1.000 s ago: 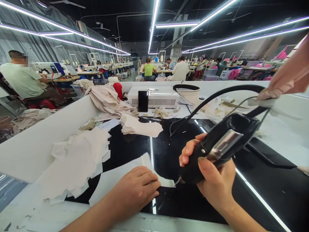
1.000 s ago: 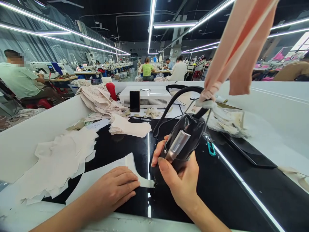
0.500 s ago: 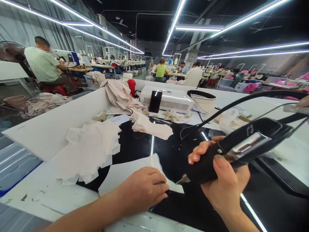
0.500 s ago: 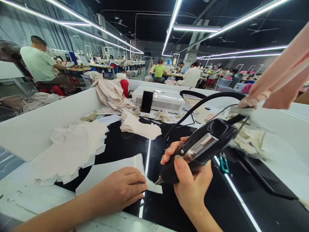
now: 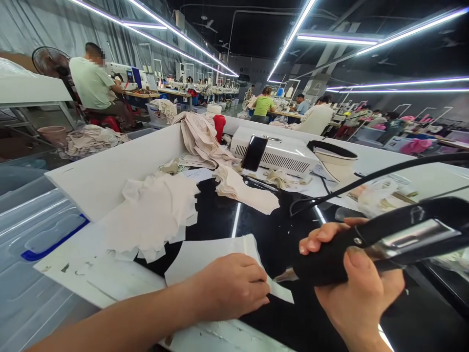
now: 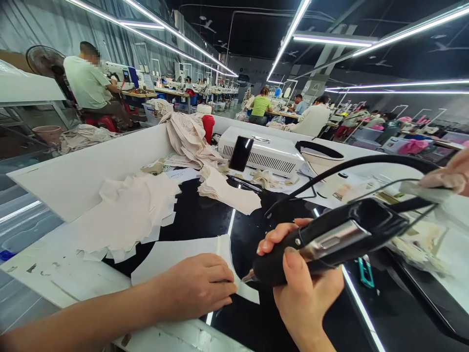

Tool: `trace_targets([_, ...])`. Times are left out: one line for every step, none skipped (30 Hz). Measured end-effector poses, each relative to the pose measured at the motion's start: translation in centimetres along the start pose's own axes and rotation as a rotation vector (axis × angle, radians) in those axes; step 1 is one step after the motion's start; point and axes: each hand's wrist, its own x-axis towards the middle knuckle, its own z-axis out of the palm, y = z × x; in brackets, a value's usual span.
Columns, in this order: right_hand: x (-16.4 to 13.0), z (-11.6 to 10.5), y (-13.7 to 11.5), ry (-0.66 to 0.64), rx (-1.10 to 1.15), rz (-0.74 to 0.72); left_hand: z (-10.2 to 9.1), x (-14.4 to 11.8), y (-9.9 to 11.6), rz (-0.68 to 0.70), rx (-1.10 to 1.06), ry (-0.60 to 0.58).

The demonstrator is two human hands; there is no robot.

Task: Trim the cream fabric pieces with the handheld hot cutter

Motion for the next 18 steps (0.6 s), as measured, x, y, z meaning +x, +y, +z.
trace_targets([0.0, 0.0, 0.0, 0.004, -0.003, 0.0, 0.0, 0.0, 0.0, 0.001, 0.001, -0.001])
trace_targets([0.0, 0.1, 0.0, 0.005, -0.004, -0.003, 0.0, 0.0, 0.0, 0.001, 0.002, -0.004])
trace_targets([0.0, 0.1, 0.0, 0.006, -0.006, -0.006, 0.0, 0.0, 0.0, 0.0, 0.003, -0.007])
trace_targets([0.0, 0.1, 0.0, 0.004, -0.008, -0.01, 0.0, 0.0, 0.0, -0.003, 0.005, -0.008])
trace_targets([-0.1, 0.1, 0.0, 0.002, -0.01, -0.011, 0.0, -0.1, 0.0, -0.006, 0.006, -0.009])
trace_targets([-0.1, 0.1, 0.0, -0.001, -0.011, -0.011, 0.0, -0.1, 0.0, -0.008, 0.006, -0.007])
trace_targets([-0.1, 0.1, 0.0, -0.006, -0.013, -0.006, 0.0, -0.1, 0.0, -0.008, 0.004, -0.003])
trace_targets([-0.1, 0.0, -0.1, -0.01, -0.015, 0.001, 0.0, -0.1, 0.0, -0.007, 0.002, 0.002])
trace_targets([-0.1, 0.0, -0.2, -0.01, -0.018, 0.011, -0.1, -0.1, 0.0, -0.006, 0.001, 0.005])
trace_targets([0.0, -0.1, -0.3, -0.003, -0.019, 0.02, -0.1, -0.1, 0.0, -0.005, -0.001, 0.007])
trace_targets([0.0, -0.2, -0.5, 0.012, -0.021, 0.031, -0.1, 0.0, 0.1, -0.004, -0.002, 0.006])
trace_targets([0.1, -0.3, -0.7, 0.034, -0.022, 0.039, -0.1, 0.0, 0.1, -0.003, -0.001, 0.005])
trace_targets([0.1, -0.4, -0.8, 0.06, -0.023, 0.044, -0.2, 0.0, 0.1, -0.002, 0.002, 0.001])
trace_targets([0.1, -0.5, -1.0, 0.085, -0.026, 0.045, -0.2, 0.1, 0.1, -0.001, 0.005, -0.003])
trace_targets([0.1, -0.6, -1.1, 0.102, -0.031, 0.045, -0.2, 0.1, 0.1, 0.0, 0.009, -0.008])
trace_targets([0.1, -0.7, -1.2, 0.109, -0.039, 0.045, -0.2, 0.1, 0.1, 0.0, 0.013, -0.013])
trace_targets([0.1, -0.8, -1.2, 0.11, -0.047, 0.045, -0.2, 0.0, 0.1, -0.001, 0.017, -0.016])
trace_targets([0.0, -0.9, -1.2, 0.106, -0.052, 0.042, -0.3, 0.0, 0.1, -0.003, 0.02, -0.017])
